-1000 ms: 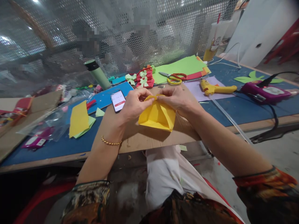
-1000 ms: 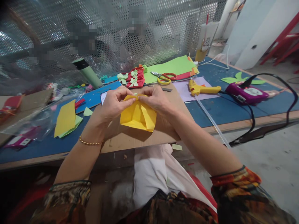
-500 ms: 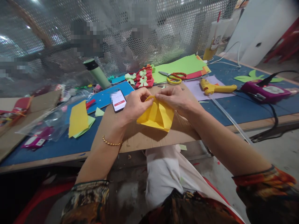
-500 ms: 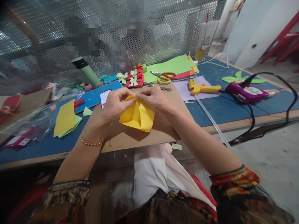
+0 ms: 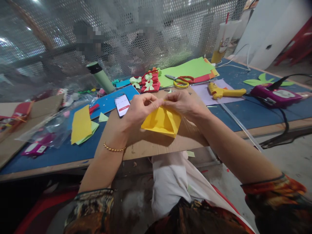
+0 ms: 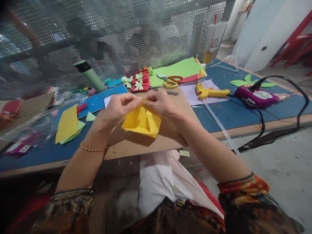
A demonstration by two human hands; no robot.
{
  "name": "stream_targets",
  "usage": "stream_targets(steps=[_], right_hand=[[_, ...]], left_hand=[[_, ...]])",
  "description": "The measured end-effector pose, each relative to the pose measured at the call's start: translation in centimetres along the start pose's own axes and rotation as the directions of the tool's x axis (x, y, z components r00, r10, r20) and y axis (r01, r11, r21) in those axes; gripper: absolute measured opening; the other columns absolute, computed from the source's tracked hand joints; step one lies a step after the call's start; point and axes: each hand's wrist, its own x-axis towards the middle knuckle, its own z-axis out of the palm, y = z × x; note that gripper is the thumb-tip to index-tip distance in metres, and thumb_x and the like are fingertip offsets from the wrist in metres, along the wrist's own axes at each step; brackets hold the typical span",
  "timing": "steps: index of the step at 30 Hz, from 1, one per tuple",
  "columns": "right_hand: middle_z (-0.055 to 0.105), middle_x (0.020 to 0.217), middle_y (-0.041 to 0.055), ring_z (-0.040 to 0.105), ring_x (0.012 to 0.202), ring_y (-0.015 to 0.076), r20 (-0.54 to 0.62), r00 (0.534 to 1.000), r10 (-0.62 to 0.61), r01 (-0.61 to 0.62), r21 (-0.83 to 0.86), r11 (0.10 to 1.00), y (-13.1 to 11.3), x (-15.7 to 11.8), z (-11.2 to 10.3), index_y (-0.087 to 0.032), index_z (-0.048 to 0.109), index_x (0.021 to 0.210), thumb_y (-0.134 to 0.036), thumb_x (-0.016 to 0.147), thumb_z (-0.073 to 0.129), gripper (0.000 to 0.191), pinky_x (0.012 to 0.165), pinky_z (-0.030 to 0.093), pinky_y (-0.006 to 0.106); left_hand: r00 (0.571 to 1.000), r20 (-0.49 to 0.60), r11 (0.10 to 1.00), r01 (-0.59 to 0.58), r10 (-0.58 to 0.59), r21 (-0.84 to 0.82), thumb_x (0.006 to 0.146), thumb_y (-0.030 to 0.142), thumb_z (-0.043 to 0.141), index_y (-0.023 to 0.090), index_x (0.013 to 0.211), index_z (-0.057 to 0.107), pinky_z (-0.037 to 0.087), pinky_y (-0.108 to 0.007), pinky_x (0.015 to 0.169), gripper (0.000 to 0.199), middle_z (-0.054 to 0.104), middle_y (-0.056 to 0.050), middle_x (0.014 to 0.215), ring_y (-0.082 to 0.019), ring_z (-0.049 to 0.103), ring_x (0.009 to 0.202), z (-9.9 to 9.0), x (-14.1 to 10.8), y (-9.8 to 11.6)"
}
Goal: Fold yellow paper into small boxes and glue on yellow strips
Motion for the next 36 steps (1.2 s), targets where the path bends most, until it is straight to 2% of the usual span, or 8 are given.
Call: stream_targets(steps=[2, 4, 8, 13, 18, 26, 32, 36], right_hand=[[0.062, 0.065, -0.0010, 0.051, 0.061, 0.0098, 0.010, 1.000, -0.011, 0.010, 0.037, 0.999, -0.1, -0.2, 0.0, -0.020, 0.063, 0.063, -0.030, 0.084, 0.081, 0.029, 0.053, 0.038, 0.022], [0.068, 0.071, 0.0009, 0.056, 0.065, 0.0114, 0.027, 1.000, -0.009, 0.007, 0.083, 0.997, -0.2, -0.3, 0.0, -0.020, 0.068, 0.069, -0.032, 0.083, 0.082, 0.023, 0.057, 0.043, 0.023], [0.071, 0.073, 0.0012, 0.060, 0.065, 0.0124, 0.055, 0.998, -0.010, 0.001, 0.158, 0.987, 0.1, -0.2, -0.2, -0.020, 0.073, 0.074, -0.036, 0.080, 0.084, 0.020, 0.059, 0.046, 0.024], [0.073, 0.074, 0.0012, 0.062, 0.064, 0.0124, 0.047, 0.997, -0.054, 0.044, 0.194, 0.980, 0.3, 0.0, -0.3, -0.019, 0.076, 0.077, -0.039, 0.074, 0.090, 0.024, 0.058, 0.047, 0.024], [0.073, 0.074, 0.0013, 0.062, 0.064, 0.0119, 0.023, 0.995, -0.096, 0.090, 0.178, 0.980, 0.4, 0.0, -0.3, -0.018, 0.080, 0.080, -0.037, 0.075, 0.087, 0.021, 0.057, 0.046, 0.023], [0.071, 0.071, 0.0009, 0.059, 0.060, 0.0107, 0.013, 0.994, -0.111, 0.108, 0.131, 0.985, 0.3, 0.0, -0.3, -0.017, 0.080, 0.078, -0.035, 0.075, 0.079, 0.019, 0.052, 0.042, 0.022], [0.071, 0.072, 0.0012, 0.059, 0.061, 0.0109, 0.007, 0.996, -0.091, 0.090, 0.104, 0.990, 0.2, -0.1, -0.2, -0.017, 0.080, 0.080, -0.034, 0.074, 0.076, 0.019, 0.052, 0.041, 0.022], [0.073, 0.073, 0.0013, 0.060, 0.062, 0.0116, -0.030, 0.997, -0.070, 0.074, 0.133, 0.988, 0.4, 0.1, -0.2, -0.017, 0.080, 0.082, -0.030, 0.071, 0.074, 0.018, 0.054, 0.044, 0.022]], left_hand=[[0.999, 0.005, 0.995, 0.034, -0.033, -0.099, 0.096, 0.056, 0.073, 0.019, 0.077, 0.072, 0.055, -0.028, 0.066, 0.042, 0.073, -0.005, 0.079, -0.015, 0.066, 0.068, -0.7, 0.0, 0.7], [0.998, 0.010, 0.987, 0.056, -0.055, -0.153, 0.099, 0.057, 0.070, 0.019, 0.080, 0.073, 0.059, -0.029, 0.070, 0.043, 0.075, -0.006, 0.083, -0.015, 0.068, 0.070, -1.3, 0.0, 1.2], [0.996, 0.084, 0.987, 0.054, -0.041, -0.150, 0.085, 0.042, 0.086, 0.019, 0.089, 0.077, 0.059, -0.028, 0.072, 0.025, 0.075, -0.004, 0.086, -0.015, 0.068, 0.076, -2.0, -0.1, 1.2], [0.986, 0.151, 0.987, 0.086, -0.065, -0.135, 0.076, 0.044, 0.091, 0.017, 0.086, 0.073, 0.052, -0.026, 0.069, 0.034, 0.070, -0.002, 0.083, -0.014, 0.062, 0.075, -1.8, -0.2, 1.1], [0.982, 0.185, 0.994, 0.063, -0.046, -0.085, 0.077, 0.045, 0.090, 0.017, 0.085, 0.071, 0.049, -0.027, 0.069, 0.034, 0.068, -0.002, 0.083, -0.014, 0.060, 0.075, -2.0, -0.4, 1.6], [0.988, 0.152, 0.997, 0.039, -0.028, -0.067, 0.077, 0.040, 0.084, 0.016, 0.085, 0.073, 0.048, -0.027, 0.065, 0.027, 0.069, -0.002, 0.079, -0.014, 0.060, 0.072, -1.9, -0.3, 0.8], [0.985, 0.172, 0.995, 0.041, -0.026, -0.088, 0.078, 0.036, 0.085, 0.016, 0.085, 0.073, 0.048, -0.026, 0.064, 0.024, 0.069, -0.002, 0.078, -0.013, 0.061, 0.071, -2.0, -0.2, 0.8], [0.989, 0.145, 0.988, 0.030, -0.008, -0.151, 0.078, 0.028, 0.085, 0.018, 0.094, 0.072, 0.051, -0.025, 0.066, 0.023, 0.069, -0.001, 0.080, -0.013, 0.063, 0.073, -2.1, -0.2, 1.0]])
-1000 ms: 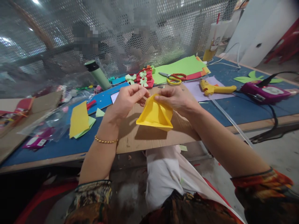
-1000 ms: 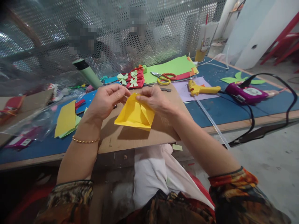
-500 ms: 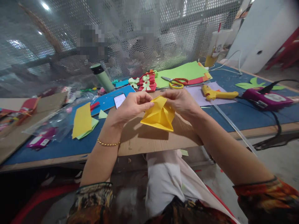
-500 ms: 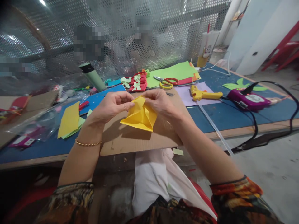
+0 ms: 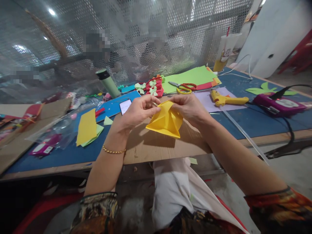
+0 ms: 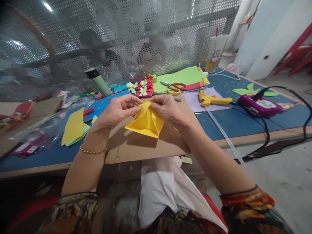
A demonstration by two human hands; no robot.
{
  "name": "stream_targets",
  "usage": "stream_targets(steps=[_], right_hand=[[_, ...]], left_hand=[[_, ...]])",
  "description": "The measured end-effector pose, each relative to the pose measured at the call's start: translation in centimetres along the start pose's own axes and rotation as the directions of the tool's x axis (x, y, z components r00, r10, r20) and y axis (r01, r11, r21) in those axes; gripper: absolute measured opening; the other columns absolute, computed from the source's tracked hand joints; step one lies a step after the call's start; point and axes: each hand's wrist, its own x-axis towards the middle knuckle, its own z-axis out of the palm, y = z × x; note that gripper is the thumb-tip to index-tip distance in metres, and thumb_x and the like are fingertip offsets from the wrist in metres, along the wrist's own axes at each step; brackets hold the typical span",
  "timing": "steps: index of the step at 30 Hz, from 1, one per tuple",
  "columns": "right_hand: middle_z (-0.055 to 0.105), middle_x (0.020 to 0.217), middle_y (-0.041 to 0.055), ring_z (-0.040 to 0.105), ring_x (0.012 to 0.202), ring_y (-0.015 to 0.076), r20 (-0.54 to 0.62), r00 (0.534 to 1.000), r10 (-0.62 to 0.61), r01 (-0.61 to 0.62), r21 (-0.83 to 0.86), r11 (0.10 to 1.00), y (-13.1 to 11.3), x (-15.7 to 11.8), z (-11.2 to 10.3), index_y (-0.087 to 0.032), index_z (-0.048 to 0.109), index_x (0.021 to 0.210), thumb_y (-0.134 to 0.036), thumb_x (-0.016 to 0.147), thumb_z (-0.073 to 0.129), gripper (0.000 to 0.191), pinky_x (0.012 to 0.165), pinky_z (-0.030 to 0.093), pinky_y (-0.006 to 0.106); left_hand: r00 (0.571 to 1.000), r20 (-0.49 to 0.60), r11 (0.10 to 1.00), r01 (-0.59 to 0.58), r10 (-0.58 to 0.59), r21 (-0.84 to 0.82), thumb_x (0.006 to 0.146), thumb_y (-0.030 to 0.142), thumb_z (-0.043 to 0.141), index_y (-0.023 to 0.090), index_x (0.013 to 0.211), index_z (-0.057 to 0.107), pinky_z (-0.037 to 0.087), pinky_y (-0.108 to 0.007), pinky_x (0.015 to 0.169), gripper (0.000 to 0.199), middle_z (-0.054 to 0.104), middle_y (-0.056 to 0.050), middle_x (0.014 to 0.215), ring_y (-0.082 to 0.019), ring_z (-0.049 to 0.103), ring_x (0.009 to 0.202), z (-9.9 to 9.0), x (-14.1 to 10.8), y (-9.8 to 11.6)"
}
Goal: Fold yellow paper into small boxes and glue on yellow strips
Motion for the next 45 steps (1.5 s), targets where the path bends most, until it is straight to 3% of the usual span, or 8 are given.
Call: stream_targets(steps=[4, 12, 19, 27, 32, 37, 41, 45], right_hand=[[0.073, 0.075, 0.0022, 0.063, 0.066, 0.0131, -0.007, 1.000, 0.001, -0.001, 0.036, 0.999, -0.1, 0.0, 0.0, -0.017, 0.080, 0.083, -0.032, 0.074, 0.077, 0.018, 0.059, 0.048, 0.024], [0.075, 0.078, 0.0037, 0.062, 0.067, 0.0134, -0.007, 0.999, -0.054, 0.053, -0.093, 0.994, -0.3, -0.3, 0.0, -0.016, 0.082, 0.083, -0.033, 0.082, 0.075, 0.018, 0.057, 0.045, 0.024], [0.072, 0.074, 0.0021, 0.058, 0.064, 0.0115, 0.013, 0.997, -0.078, 0.079, -0.204, 0.976, -0.6, -0.4, -0.2, -0.015, 0.081, 0.081, -0.030, 0.085, 0.070, 0.019, 0.055, 0.041, 0.023], [0.073, 0.074, 0.0019, 0.058, 0.063, 0.0115, 0.011, 0.997, -0.079, 0.080, -0.158, 0.984, -0.6, -0.2, 0.2, -0.017, 0.081, 0.078, -0.030, 0.084, 0.074, 0.016, 0.056, 0.041, 0.024], [0.074, 0.075, 0.0020, 0.059, 0.063, 0.0123, 0.026, 0.998, -0.062, 0.063, -0.080, 0.995, -0.2, 0.1, 0.4, -0.019, 0.083, 0.079, -0.029, 0.079, 0.074, 0.014, 0.055, 0.043, 0.023], [0.068, 0.069, 0.0012, 0.056, 0.060, 0.0111, -0.025, 0.999, -0.029, 0.025, -0.136, 0.990, -0.3, 0.1, 0.3, -0.017, 0.077, 0.072, -0.021, 0.078, 0.071, 0.009, 0.053, 0.038, 0.022], [0.066, 0.068, 0.0012, 0.053, 0.059, 0.0100, -0.042, 0.998, -0.043, 0.032, -0.215, 0.976, -0.5, -0.1, 0.2, -0.016, 0.073, 0.069, -0.022, 0.081, 0.071, 0.014, 0.052, 0.034, 0.023], [0.065, 0.067, 0.0011, 0.053, 0.059, 0.0107, -0.031, 0.999, -0.030, 0.024, -0.184, 0.983, -0.1, 0.0, 0.2, -0.017, 0.070, 0.070, -0.026, 0.082, 0.073, 0.016, 0.052, 0.034, 0.023]], left_hand=[[0.998, -0.004, 0.997, -0.060, 0.060, -0.041, 0.077, 0.021, 0.083, 0.020, 0.096, 0.069, 0.053, -0.024, 0.068, 0.024, 0.069, 0.001, 0.079, -0.012, 0.065, 0.075, 0.0, 0.0, 0.1], [0.987, -0.042, 0.982, -0.152, 0.158, 0.115, 0.080, 0.026, 0.080, 0.018, 0.085, 0.073, 0.054, -0.027, 0.074, 0.012, 0.071, -0.002, 0.085, -0.013, 0.063, 0.077, 0.2, 0.4, -0.6], [0.992, -0.030, 0.986, -0.117, 0.121, 0.122, 0.077, 0.025, 0.079, 0.017, 0.084, 0.073, 0.052, -0.027, 0.071, 0.012, 0.072, -0.002, 0.083, -0.013, 0.064, 0.077, -0.2, 0.3, -0.8], [0.989, -0.027, 0.986, -0.141, 0.144, 0.083, 0.081, 0.039, 0.087, 0.019, 0.084, 0.070, 0.054, -0.028, 0.073, 0.026, 0.071, -0.002, 0.082, -0.014, 0.063, 0.075, 0.4, 0.6, -0.9], [0.993, -0.047, 0.992, -0.103, 0.107, 0.077, 0.075, 0.034, 0.090, 0.019, 0.081, 0.071, 0.054, -0.028, 0.074, 0.025, 0.070, -0.002, 0.081, -0.014, 0.062, 0.076, 0.4, 0.7, -1.0], [0.993, -0.056, 0.991, -0.100, 0.106, 0.091, 0.078, 0.033, 0.089, 0.019, 0.080, 0.071, 0.054, -0.028, 0.074, 0.023, 0.071, -0.002, 0.081, -0.014, 0.062, 0.076, 0.3, 0.6, -0.9], [0.994, -0.044, 0.992, -0.097, 0.101, 0.080, 0.081, 0.040, 0.089, 0.019, 0.083, 0.073, 0.055, -0.029, 0.075, 0.027, 0.072, -0.003, 0.083, -0.015, 0.064, 0.078, 0.5, 0.5, -0.7], [0.995, -0.039, 0.995, -0.086, 0.088, 0.050, 0.082, 0.049, 0.089, 0.019, 0.083, 0.071, 0.055, -0.028, 0.071, 0.035, 0.070, -0.002, 0.081, -0.015, 0.063, 0.075, 0.7, 0.6, -0.8]])
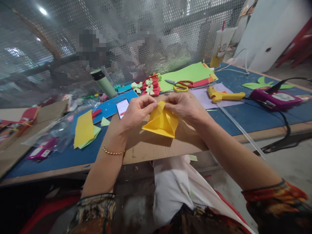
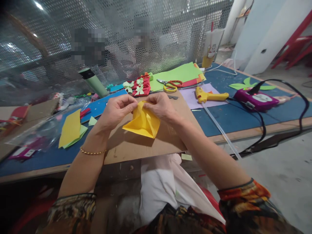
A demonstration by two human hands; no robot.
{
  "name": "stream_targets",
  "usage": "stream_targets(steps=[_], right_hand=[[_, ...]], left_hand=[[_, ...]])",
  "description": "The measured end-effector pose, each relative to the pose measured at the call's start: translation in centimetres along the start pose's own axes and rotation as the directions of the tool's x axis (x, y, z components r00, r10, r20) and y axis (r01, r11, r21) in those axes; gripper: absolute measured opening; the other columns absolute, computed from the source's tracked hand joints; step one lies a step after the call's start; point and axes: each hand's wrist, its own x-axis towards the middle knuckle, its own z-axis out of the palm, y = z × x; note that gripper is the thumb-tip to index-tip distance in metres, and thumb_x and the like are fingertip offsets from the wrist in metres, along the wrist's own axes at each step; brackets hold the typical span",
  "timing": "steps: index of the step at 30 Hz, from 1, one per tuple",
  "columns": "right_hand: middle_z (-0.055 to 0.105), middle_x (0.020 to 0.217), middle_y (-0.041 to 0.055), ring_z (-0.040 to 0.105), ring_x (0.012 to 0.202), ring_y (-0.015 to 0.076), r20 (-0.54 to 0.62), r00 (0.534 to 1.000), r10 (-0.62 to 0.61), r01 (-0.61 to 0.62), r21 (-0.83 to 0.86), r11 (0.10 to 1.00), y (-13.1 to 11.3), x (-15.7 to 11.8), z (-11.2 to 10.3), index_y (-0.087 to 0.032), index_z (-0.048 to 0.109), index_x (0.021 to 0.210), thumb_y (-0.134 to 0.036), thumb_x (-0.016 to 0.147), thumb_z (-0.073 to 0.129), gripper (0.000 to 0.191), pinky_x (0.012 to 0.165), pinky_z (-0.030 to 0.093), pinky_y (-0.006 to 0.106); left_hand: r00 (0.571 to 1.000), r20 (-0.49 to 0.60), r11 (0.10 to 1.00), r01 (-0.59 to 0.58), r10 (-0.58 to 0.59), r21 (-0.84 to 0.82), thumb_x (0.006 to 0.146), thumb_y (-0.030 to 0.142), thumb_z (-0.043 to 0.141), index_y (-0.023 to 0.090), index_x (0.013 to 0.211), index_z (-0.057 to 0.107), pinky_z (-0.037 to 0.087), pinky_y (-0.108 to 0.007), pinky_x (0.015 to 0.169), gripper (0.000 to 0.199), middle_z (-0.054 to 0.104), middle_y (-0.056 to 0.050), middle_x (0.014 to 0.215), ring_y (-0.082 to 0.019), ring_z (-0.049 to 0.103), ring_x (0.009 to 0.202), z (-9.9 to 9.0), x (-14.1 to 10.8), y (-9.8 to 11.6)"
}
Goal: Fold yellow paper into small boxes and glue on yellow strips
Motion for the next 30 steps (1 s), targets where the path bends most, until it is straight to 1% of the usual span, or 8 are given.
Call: stream_targets(steps=[5, 10, 13, 17, 19, 22, 26, 30], right_hand=[[0.062, 0.066, 0.0001, 0.051, 0.059, 0.0108, 0.032, 0.999, -0.014, 0.012, 0.050, 0.999, 0.24, 0.13, 0.16, -0.018, 0.070, 0.070, -0.031, 0.087, 0.072, 0.022, 0.053, 0.034, 0.024], [0.061, 0.068, -0.0003, 0.050, 0.060, 0.0105, 0.033, 0.999, -0.029, 0.028, 0.026, 0.999, -0.06, -0.01, 0.09, -0.019, 0.068, 0.068, -0.029, 0.088, 0.070, 0.022, 0.053, 0.033, 0.025], [0.059, 0.066, -0.0006, 0.049, 0.059, 0.0104, 0.029, 0.999, -0.031, 0.030, 0.013, 0.999, -0.04, -0.01, 0.09, -0.019, 0.068, 0.067, -0.030, 0.087, 0.070, 0.023, 0.053, 0.032, 0.024], [0.062, 0.067, 0.0005, 0.052, 0.061, 0.0119, 0.027, 1.000, -0.007, 0.006, 0.042, 0.999, -0.03, -0.03, 0.17, -0.019, 0.070, 0.069, -0.033, 0.086, 0.069, 0.022, 0.054, 0.036, 0.024], [0.064, 0.068, 0.0011, 0.053, 0.062, 0.0125, 0.036, 0.999, -0.002, 0.000, 0.057, 0.998, -0.10, -0.06, 0.20, -0.019, 0.072, 0.072, -0.035, 0.086, 0.069, 0.022, 0.054, 0.038, 0.025], [0.063, 0.067, 0.0009, 0.051, 0.060, 0.0122, 0.021, 1.000, -0.015, 0.014, 0.048, 0.999, -0.21, -0.06, 0.20, -0.019, 0.072, 0.072, -0.035, 0.085, 0.069, 0.021, 0.052, 0.035, 0.025], [0.060, 0.065, -0.0001, 0.049, 0.058, 0.0111, 0.023, 0.999, -0.023, 0.022, 0.022, 0.999, -0.27, -0.03, 0.16, -0.019, 0.068, 0.067, -0.032, 0.086, 0.069, 0.023, 0.052, 0.033, 0.025], [0.060, 0.065, -0.0004, 0.049, 0.059, 0.0106, 0.022, 0.999, -0.025, 0.025, -0.006, 1.000, -0.38, -0.11, 0.12, -0.019, 0.065, 0.064, -0.029, 0.088, 0.068, 0.026, 0.054, 0.032, 0.026]], left_hand=[[1.000, -0.019, 1.000, 0.014, -0.014, -0.005, 0.079, 0.051, 0.093, 0.019, 0.081, 0.071, 0.054, -0.029, 0.073, 0.039, 0.069, -0.002, 0.080, -0.015, 0.062, 0.075, -0.15, 0.03, -0.10], [1.000, -0.008, 1.000, 0.005, -0.005, 0.028, 0.080, 0.045, 0.092, 0.019, 0.080, 0.072, 0.054, -0.029, 0.073, 0.033, 0.069, -0.002, 0.080, -0.014, 0.062, 0.075, -0.25, -0.02, 0.19], [1.000, 0.000, 0.999, 0.001, -0.001, 0.038, 0.080, 0.047, 0.092, 0.019, 0.080, 0.073, 0.054, -0.029, 0.072, 0.034, 0.070, -0.002, 0.080, -0.015, 0.063, 0.075, -0.19, 0.00, 0.24], [1.000, -0.022, 1.000, 0.003, -0.003, -0.001, 0.078, 0.049, 0.094, 0.019, 0.080, 0.072, 0.054, -0.028, 0.068, 0.037, 0.069, -0.002, 0.078, -0.014, 0.062, 0.072, -0.19, 0.03, 0.04], [0.999, -0.025, 0.999, 0.019, -0.020, -0.039, 0.078, 0.047, 0.093, 0.019, 0.080, 0.072, 0.055, -0.027, 0.067, 0.035, 0.068, -0.001, 0.077, -0.013, 0.061, 0.070, -0.23, 0.02, -0.03], [0.999, -0.007, 0.996, 0.053, -0.054, -0.076, 0.080, 0.041, 0.091, 0.019, 0.082, 0.073, 0.057, -0.027, 0.068, 0.029, 0.069, -0.002, 0.079, -0.013, 0.062, 0.070, -0.26, -0.04, 0.05], [0.997, 0.007, 0.994, 0.082, -0.081, -0.067, 0.078, 0.035, 0.090, 0.018, 0.082, 0.074, 0.057, -0.027, 0.069, 0.024, 0.070, -0.002, 0.079, -0.013, 0.063, 0.071, -0.28, -0.11, 0.33], [0.996, 0.010, 0.995, 0.084, -0.084, -0.050, 0.079, 0.035, 0.090, 0.017, 0.081, 0.073, 0.057, -0.028, 0.070, 0.024, 0.070, -0.002, 0.078, -0.013, 0.064, 0.070, -0.32, -0.14, 0.39]])
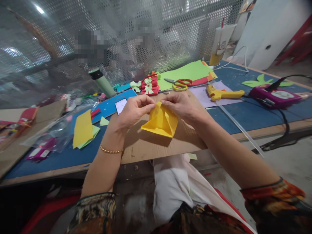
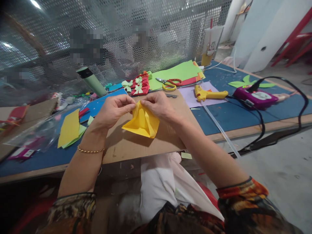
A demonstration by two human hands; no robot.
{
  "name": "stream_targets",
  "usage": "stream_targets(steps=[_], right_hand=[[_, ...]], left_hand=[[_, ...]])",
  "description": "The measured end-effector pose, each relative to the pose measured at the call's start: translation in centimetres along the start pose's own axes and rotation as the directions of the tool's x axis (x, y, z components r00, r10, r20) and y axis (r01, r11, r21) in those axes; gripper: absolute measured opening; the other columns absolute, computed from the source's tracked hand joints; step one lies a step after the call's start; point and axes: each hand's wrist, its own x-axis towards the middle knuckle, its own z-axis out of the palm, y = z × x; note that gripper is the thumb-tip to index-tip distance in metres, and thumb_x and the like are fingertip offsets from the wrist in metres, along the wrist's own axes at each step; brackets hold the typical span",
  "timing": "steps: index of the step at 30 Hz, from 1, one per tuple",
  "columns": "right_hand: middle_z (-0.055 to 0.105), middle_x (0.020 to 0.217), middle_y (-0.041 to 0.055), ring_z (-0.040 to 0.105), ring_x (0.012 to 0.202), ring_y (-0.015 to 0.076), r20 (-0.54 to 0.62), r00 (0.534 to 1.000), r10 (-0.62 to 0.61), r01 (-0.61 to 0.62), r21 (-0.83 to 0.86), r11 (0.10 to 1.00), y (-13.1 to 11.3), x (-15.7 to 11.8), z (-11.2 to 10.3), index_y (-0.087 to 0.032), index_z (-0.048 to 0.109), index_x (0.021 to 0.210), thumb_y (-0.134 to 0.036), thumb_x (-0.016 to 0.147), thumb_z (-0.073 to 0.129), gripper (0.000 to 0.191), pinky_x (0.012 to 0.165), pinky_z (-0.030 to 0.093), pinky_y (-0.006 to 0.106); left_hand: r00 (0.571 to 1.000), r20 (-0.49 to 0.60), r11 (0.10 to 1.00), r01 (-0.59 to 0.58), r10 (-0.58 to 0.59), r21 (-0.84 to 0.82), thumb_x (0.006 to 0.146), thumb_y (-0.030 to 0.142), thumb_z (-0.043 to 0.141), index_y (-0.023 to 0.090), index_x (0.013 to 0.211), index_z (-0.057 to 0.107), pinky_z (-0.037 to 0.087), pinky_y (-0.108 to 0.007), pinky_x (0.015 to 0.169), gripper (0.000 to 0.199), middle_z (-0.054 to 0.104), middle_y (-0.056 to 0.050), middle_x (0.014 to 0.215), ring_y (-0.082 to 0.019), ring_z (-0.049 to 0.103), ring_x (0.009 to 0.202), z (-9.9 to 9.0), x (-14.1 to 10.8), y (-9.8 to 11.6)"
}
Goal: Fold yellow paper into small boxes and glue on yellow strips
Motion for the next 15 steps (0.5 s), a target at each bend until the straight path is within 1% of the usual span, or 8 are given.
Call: stream_targets(steps=[3, 6, 11, 15], right_hand=[[0.059, 0.064, -0.0009, 0.048, 0.059, 0.0104, 0.006, 1.000, -0.003, 0.003, -0.010, 1.000, -0.07, -0.08, -0.01, -0.019, 0.065, 0.064, -0.027, 0.090, 0.067, 0.027, 0.056, 0.031, 0.027], [0.057, 0.064, -0.0011, 0.047, 0.059, 0.0101, 0.017, 1.000, -0.008, 0.008, -0.008, 1.000, -0.02, -0.09, 0.03, -0.019, 0.066, 0.065, -0.029, 0.091, 0.067, 0.028, 0.055, 0.030, 0.027], [0.055, 0.063, -0.0005, 0.044, 0.059, 0.0101, 0.015, 1.000, -0.018, 0.019, -0.018, 1.000, 0.20, 0.04, 0.12, -0.019, 0.062, 0.063, -0.030, 0.090, 0.066, 0.029, 0.053, 0.028, 0.025], [0.053, 0.061, -0.0010, 0.044, 0.059, 0.0105, 0.013, 0.999, -0.037, 0.037, -0.044, 0.998, 0.28, 0.12, 0.11, -0.020, 0.059, 0.060, -0.029, 0.088, 0.067, 0.030, 0.054, 0.027, 0.026]], left_hand=[[1.000, -0.012, 1.000, 0.003, -0.003, 0.004, 0.080, 0.035, 0.090, 0.017, 0.081, 0.074, 0.058, -0.028, 0.069, 0.024, 0.071, -0.002, 0.077, -0.013, 0.064, 0.070, -0.01, 0.01, -0.16], [1.000, -0.020, 1.000, 0.007, -0.007, -0.011, 0.080, 0.036, 0.091, 0.018, 0.080, 0.073, 0.058, -0.027, 0.067, 0.026, 0.070, -0.002, 0.076, -0.013, 0.063, 0.068, 0.01, 0.05, -0.39], [0.999, -0.034, 0.999, 0.003, -0.004, -0.034, 0.081, 0.033, 0.091, 0.018, 0.079, 0.072, 0.056, -0.026, 0.066, 0.024, 0.069, -0.002, 0.075, -0.012, 0.063, 0.067, 0.03, 0.13, -0.57], [1.000, -0.009, 1.000, 0.008, -0.008, 0.009, 0.082, 0.031, 0.090, 0.017, 0.081, 0.073, 0.054, -0.026, 0.066, 0.022, 0.069, -0.002, 0.077, -0.012, 0.063, 0.068, -0.17, 0.13, -0.59]])
